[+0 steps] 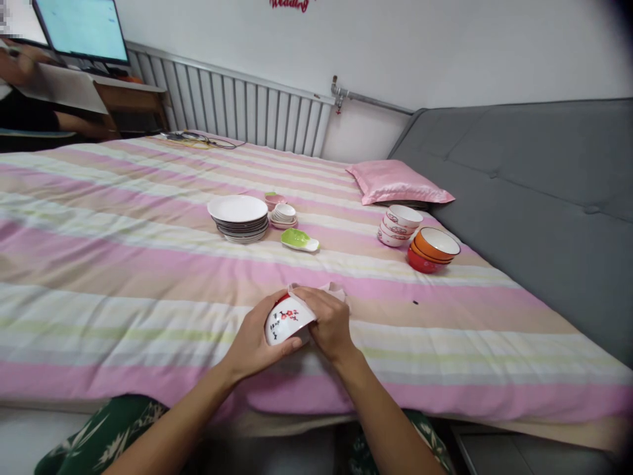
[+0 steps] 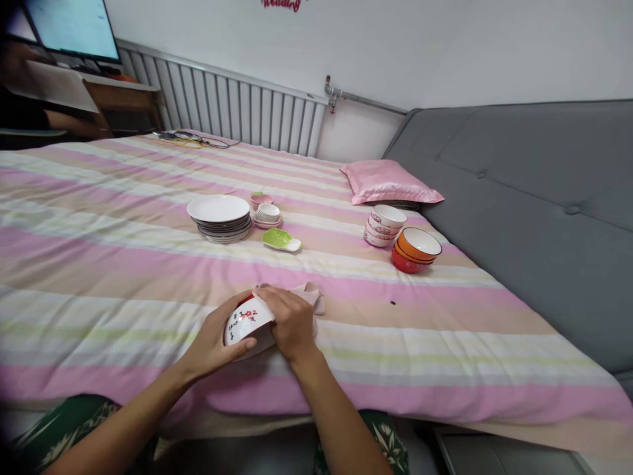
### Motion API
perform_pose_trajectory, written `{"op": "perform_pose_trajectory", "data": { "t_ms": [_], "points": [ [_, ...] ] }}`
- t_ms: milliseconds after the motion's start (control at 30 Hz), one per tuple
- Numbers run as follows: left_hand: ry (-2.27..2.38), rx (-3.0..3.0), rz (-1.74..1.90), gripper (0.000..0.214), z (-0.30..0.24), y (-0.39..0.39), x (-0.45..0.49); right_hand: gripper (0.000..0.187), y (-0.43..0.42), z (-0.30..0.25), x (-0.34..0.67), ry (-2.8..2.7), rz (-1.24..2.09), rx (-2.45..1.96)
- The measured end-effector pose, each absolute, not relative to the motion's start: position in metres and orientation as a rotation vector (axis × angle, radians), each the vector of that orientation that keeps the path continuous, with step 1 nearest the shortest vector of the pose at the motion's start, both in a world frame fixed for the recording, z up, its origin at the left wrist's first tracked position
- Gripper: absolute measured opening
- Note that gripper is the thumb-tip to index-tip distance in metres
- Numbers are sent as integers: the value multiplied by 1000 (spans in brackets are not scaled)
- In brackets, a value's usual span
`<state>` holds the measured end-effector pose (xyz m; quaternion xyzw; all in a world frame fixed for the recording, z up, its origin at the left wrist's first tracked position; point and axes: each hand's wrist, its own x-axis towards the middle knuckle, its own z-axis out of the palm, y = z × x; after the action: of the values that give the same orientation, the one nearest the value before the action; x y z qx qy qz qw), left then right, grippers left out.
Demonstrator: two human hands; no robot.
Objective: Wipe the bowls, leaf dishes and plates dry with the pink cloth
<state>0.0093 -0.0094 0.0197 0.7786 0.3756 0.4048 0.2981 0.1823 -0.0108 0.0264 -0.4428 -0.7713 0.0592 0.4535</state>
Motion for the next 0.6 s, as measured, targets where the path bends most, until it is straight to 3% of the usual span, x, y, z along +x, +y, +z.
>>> {"op": "perform_pose_trajectory", "data": {
  "t_ms": [333,600],
  "points": [
    [1117,2091,1090,60,16,-8,10,42,-5,19,183,-1792,347,-1103],
    [1095,2073,1102,59,14,-7,7,31,-2,16,180,-1681,454,-1141]
  ]
}}
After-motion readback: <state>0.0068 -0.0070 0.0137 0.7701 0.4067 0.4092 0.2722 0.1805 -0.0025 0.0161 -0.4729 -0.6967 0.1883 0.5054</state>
